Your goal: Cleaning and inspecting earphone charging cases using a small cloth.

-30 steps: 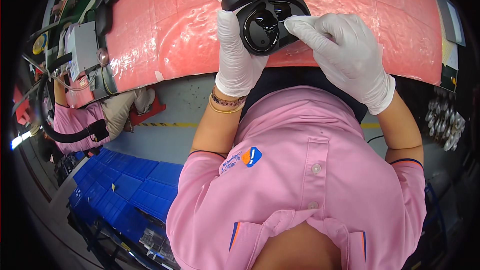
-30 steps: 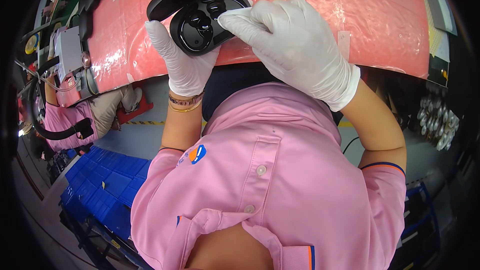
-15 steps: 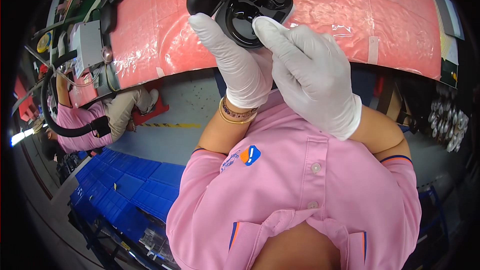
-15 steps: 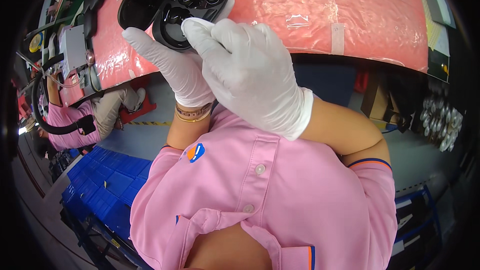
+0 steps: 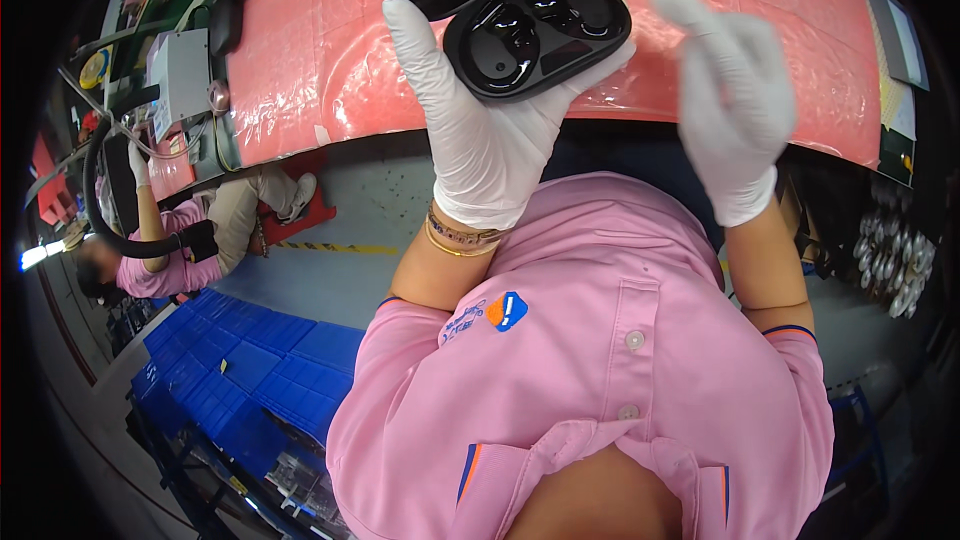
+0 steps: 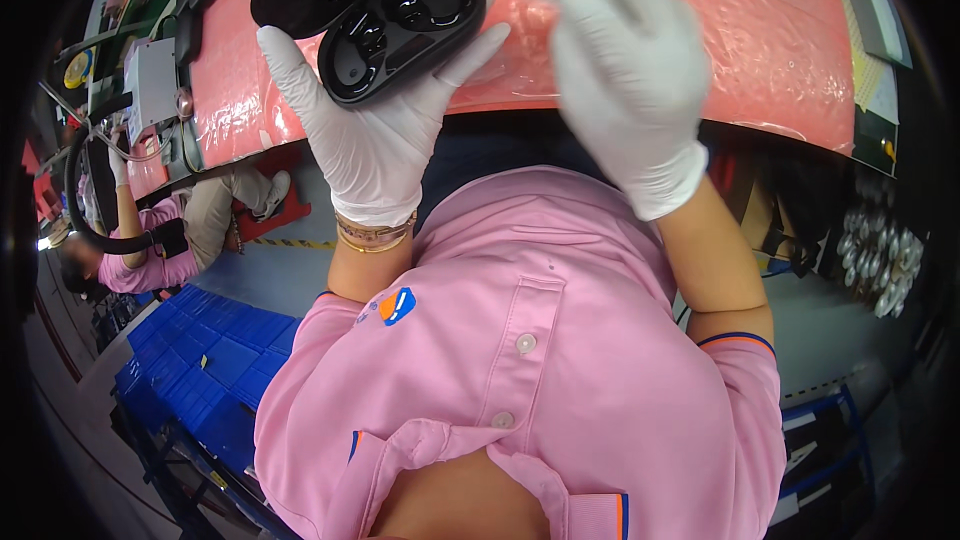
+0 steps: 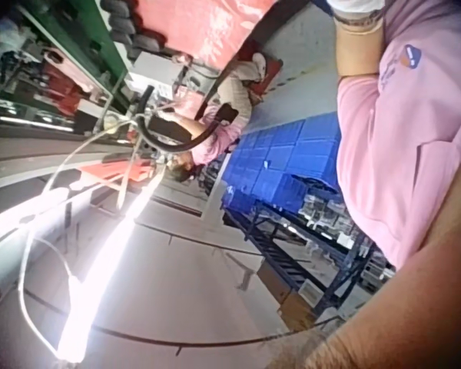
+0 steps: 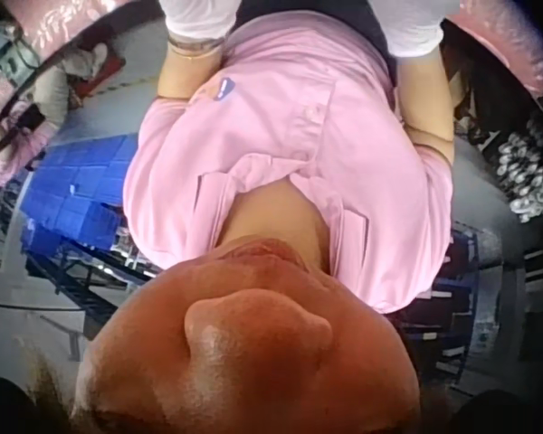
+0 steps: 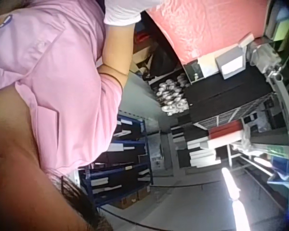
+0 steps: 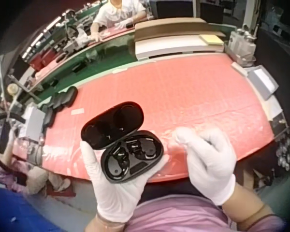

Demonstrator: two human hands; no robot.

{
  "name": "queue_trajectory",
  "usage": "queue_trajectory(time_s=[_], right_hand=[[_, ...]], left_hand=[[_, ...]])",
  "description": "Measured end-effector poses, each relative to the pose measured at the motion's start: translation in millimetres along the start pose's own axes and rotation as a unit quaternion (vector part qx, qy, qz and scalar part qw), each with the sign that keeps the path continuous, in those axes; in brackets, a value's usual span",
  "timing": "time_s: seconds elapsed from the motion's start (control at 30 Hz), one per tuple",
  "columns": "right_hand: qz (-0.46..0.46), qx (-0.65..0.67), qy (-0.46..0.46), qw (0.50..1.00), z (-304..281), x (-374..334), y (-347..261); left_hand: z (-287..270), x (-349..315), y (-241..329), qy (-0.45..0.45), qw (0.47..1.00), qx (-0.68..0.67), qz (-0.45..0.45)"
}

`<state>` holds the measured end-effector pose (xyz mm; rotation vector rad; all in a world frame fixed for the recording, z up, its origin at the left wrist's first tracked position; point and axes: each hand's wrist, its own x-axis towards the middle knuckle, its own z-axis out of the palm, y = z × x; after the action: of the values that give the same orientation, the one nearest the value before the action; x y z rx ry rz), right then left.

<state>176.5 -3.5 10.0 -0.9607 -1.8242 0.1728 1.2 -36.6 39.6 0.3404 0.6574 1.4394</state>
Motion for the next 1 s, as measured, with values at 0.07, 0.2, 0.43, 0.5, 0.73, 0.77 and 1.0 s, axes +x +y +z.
queue_trajectory(time_s=[0.07,0.2,0.43,0.5,0.73,0.77,1.0], right_hand=[[0.061,-0.038,-0.118,0.99,-25,15,3],[0.036,-0.222,-0.243,0.944,-44,22,23],[-0.065,-0.125,-0.233,0.962,-22,31,27],[-0.042,-0.158,-0.311,0.936,-22,28,29],[0.056,0.033,-0.223,0.973,-21,15,6],[0.047,0.061,-0.204,0.976,-19,17,-10],[-0.091,0.02,-0.144,0.985,16,-4,-52]], left_hand=[[-4,2,5,-0.004,0.999,-0.044,-0.015],[-9,5,8,0.031,0.999,-0.031,0.017],[-12,7,9,0.023,0.997,-0.066,-0.032],[-15,8,9,0.022,0.997,-0.074,-0.027],[-13,3,6,0.02,0.999,-0.025,-0.006],[-13,3,6,0.01,1.0,0.001,0.007],[-4,-4,0,0.068,0.994,0.067,0.059]])
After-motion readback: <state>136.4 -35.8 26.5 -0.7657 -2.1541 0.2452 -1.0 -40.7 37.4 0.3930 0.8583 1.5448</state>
